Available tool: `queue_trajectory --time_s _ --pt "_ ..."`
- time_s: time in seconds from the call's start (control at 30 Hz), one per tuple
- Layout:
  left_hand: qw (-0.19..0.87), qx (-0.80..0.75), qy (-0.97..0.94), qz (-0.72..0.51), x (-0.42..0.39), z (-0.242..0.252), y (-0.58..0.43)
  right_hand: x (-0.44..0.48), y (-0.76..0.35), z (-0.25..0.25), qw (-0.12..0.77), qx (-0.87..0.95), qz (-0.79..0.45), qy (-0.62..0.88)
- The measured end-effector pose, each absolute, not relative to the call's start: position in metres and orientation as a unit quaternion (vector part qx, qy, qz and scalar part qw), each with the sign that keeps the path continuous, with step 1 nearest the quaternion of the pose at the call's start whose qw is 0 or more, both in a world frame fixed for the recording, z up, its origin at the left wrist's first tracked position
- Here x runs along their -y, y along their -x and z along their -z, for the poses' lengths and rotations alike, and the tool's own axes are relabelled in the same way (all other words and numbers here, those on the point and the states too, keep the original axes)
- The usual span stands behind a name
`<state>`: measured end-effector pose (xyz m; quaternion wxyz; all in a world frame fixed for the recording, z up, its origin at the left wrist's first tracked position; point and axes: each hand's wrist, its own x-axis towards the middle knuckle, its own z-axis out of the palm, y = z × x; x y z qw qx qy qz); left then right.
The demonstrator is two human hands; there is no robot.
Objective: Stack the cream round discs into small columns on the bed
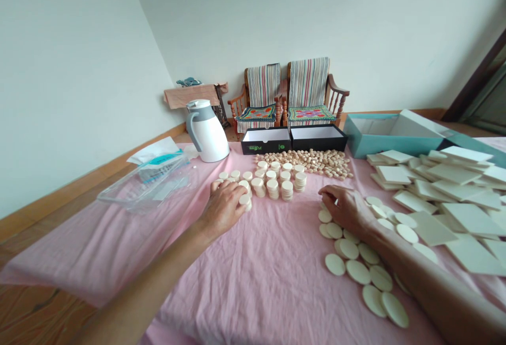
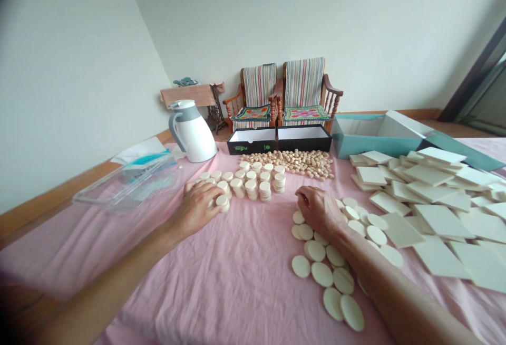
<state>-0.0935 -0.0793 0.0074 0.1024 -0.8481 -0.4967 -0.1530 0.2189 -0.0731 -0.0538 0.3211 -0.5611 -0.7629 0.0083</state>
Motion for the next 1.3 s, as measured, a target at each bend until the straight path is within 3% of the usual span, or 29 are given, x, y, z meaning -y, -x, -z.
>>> queue_trajectory --time_s 1.13,1.3 --pt "0.122 0.515 0.839 0.128 0.086 -0.005 0.081 0.072 -0.219 0.055 0.318 0.759 -0.007 0.568" --pt "0.021 0.438 0.882 0.172 0.097 -0.007 0.057 0.072 -0.225 0.045 0.349 0.722 0.005 0.598"
